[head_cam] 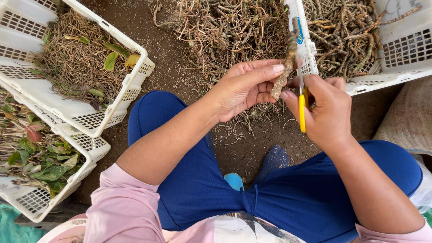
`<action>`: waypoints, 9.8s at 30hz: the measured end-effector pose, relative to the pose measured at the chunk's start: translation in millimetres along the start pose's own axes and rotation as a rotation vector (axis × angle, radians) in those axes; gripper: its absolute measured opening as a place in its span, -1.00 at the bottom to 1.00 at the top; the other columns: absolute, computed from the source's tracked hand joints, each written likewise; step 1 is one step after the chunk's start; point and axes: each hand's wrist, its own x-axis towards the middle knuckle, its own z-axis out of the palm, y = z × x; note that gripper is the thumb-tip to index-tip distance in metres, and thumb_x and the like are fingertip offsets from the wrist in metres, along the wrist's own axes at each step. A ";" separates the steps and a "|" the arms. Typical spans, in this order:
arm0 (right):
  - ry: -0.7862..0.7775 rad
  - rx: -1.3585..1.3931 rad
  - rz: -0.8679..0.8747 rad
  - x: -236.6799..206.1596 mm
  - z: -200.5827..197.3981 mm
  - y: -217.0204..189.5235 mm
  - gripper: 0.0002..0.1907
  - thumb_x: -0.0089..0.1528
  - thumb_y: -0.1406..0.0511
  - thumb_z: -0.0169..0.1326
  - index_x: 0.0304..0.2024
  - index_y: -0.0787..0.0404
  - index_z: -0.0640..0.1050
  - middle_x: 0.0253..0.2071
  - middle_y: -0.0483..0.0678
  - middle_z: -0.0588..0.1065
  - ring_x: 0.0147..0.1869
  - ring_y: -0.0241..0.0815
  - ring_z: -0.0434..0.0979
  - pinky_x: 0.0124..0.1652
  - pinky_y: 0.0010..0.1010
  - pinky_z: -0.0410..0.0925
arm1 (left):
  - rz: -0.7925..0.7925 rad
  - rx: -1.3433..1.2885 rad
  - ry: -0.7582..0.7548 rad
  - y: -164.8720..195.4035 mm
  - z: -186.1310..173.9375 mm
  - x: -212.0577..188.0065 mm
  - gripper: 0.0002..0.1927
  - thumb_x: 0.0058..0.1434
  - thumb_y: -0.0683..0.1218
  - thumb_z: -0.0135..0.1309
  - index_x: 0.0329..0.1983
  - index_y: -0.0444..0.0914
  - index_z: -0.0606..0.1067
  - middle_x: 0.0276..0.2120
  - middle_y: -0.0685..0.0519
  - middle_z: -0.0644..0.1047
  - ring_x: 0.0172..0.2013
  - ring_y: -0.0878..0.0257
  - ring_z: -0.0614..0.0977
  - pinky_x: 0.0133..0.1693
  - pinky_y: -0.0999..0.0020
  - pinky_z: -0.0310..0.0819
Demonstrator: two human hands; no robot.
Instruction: The person sits on the ground and uses yellow-handled pruning shears to trim the roots of small plant cuttings. They hold each cutting in one hand and snip away excess root material, placing the trimmed pieces into a white plastic crate.
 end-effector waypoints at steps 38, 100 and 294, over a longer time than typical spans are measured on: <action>-0.561 -0.047 0.118 5.0 -27.9 -5.8 -0.59 0.15 -0.04 0.25 -0.31 0.15 0.59 -0.58 0.04 0.53 -0.47 0.14 0.50 -0.23 -0.18 0.29 | -0.256 1.891 0.616 -22.5 -131.7 149.3 -0.76 0.25 -0.01 0.08 -0.07 -0.12 0.61 -0.13 -0.02 0.61 -0.11 0.02 0.64 -0.11 0.11 0.53; -0.084 0.077 0.139 0.4 -15.2 -2.3 -0.69 0.27 0.11 0.28 -0.17 0.19 0.54 -0.48 -0.06 0.41 -0.43 -0.04 0.33 -0.28 -0.31 0.22 | 0.367 0.608 0.106 -7.4 28.6 6.8 -0.52 0.43 -0.22 0.13 0.39 -0.37 0.38 0.10 0.04 0.60 0.00 0.43 0.63 0.09 0.46 0.61; -0.050 0.021 -0.008 15.0 -11.2 -22.0 -0.54 0.29 0.15 0.29 -0.49 0.25 0.37 -0.66 0.06 0.26 -0.58 0.10 0.25 -0.41 -0.15 0.19 | 0.471 0.913 0.222 1.2 13.4 2.8 -0.85 0.36 -0.09 0.18 -0.13 -0.29 0.57 -0.23 0.15 0.63 -0.20 0.43 0.60 -0.07 0.47 0.56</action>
